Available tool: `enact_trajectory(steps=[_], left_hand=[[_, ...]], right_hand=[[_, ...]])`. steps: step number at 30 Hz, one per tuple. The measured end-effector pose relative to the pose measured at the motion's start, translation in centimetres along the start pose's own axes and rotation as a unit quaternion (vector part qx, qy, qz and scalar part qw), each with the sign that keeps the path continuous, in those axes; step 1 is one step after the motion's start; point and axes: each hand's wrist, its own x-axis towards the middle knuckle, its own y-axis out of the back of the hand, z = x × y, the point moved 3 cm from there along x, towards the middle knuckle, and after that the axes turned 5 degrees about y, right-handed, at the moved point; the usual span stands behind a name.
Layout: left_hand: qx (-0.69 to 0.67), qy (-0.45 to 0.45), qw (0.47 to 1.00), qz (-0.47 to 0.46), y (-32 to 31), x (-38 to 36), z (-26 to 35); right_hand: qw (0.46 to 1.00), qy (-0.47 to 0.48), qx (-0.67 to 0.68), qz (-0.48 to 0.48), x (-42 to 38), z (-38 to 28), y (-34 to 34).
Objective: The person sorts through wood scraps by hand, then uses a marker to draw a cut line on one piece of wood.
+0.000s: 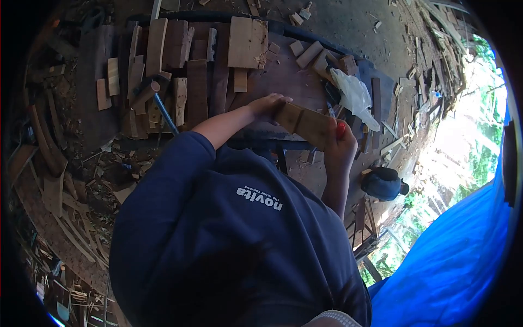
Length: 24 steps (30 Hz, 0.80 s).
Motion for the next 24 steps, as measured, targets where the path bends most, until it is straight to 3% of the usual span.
enact_trajectory(steps=[3,5,15,24], left_hand=[[-0.061,-0.023,0.997,0.027,-0.1,-0.3,-0.1],[-0.067,-0.043,0.997,-0.003,-0.2,-1.0,0.4],[-0.065,-0.017,0.997,-0.037,-1.4,-2.6,0.4],[0.028,0.012,0.998,-0.06,-1.5,-1.7,1.1]], right_hand=[[1.0,0.0,-0.005,-0.003,-1.1,-0.3,0.2],[1.0,-0.004,-0.011,-0.008,-1.7,-0.3,0.0],[0.999,0.006,0.002,0.051,-4.0,0.5,-0.8],[0.999,0.002,-0.01,0.035,-3.3,3.0,0.7]])
